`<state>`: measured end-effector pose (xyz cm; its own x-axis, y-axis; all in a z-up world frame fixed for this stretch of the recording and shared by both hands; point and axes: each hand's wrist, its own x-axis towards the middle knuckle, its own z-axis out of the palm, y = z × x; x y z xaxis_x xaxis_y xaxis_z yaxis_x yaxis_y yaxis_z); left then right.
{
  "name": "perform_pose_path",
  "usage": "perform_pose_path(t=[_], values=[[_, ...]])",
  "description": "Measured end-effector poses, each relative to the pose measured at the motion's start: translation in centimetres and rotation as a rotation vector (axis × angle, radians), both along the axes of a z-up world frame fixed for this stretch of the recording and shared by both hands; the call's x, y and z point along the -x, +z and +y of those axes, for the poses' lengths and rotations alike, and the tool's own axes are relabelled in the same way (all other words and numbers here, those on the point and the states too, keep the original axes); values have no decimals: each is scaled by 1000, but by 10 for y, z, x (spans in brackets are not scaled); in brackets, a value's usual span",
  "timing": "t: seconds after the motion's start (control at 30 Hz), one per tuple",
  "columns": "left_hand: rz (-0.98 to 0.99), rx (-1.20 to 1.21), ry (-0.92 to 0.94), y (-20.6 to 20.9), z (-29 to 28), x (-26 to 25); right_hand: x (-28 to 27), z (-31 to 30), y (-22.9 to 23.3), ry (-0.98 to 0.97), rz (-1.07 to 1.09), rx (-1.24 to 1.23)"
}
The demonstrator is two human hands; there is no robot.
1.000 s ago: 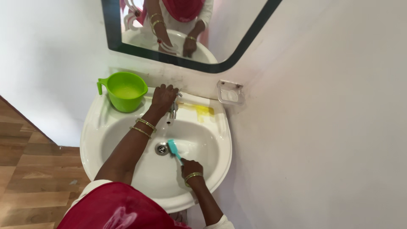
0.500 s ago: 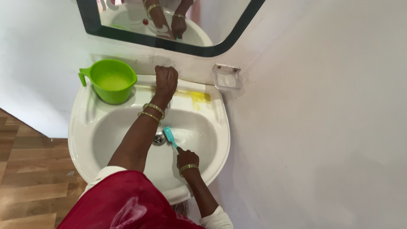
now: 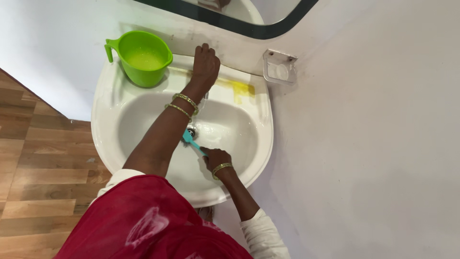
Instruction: The person scrubs the inside of a white bathroom sink using a blue brush. They repeatedly turn the tap on and off to rinse the sink and the brush while continuing to scrub the basin surface.
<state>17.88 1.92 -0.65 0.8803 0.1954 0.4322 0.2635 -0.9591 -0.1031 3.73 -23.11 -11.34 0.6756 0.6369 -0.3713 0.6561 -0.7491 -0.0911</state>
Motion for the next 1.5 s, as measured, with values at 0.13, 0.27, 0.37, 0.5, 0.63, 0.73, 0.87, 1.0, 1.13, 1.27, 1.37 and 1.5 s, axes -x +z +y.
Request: perform_pose_path(t=[0.13,0.27,0.37,0.5,0.63,0.73,0.87,1.0,1.13,1.27,1.37,1.5], values=[[-81,-39,-188,-18,20,0,-16,-16,17,-125,-129,-2],[8,18,-158,-19,18,0,19,-3,4,31,22,-18],[-125,13,-110,-16,4,22,47,12,-22,172,61,-167],[-393,161,-173,3,-12,75,0,-3,-46,56,-298,128],[-439,494,-217,23,-32,153,-27,-76,6,-142,-199,116],[-490,588,-170,23,-39,218,14,-69,47,17,61,378],[-486,786,-28,12,-42,275,75,-5,41,159,362,-115],[-461,857,21,5,-46,308,62,30,-5,151,61,-106],[-429,834,53,2,-47,326,-14,-7,-3,-41,-173,149],[-424,832,81,2,-49,333,-15,-22,26,-8,-103,206],[-412,834,54,3,-56,329,22,4,20,133,30,115],[-370,794,51,4,-61,331,3,13,10,45,-68,89]])
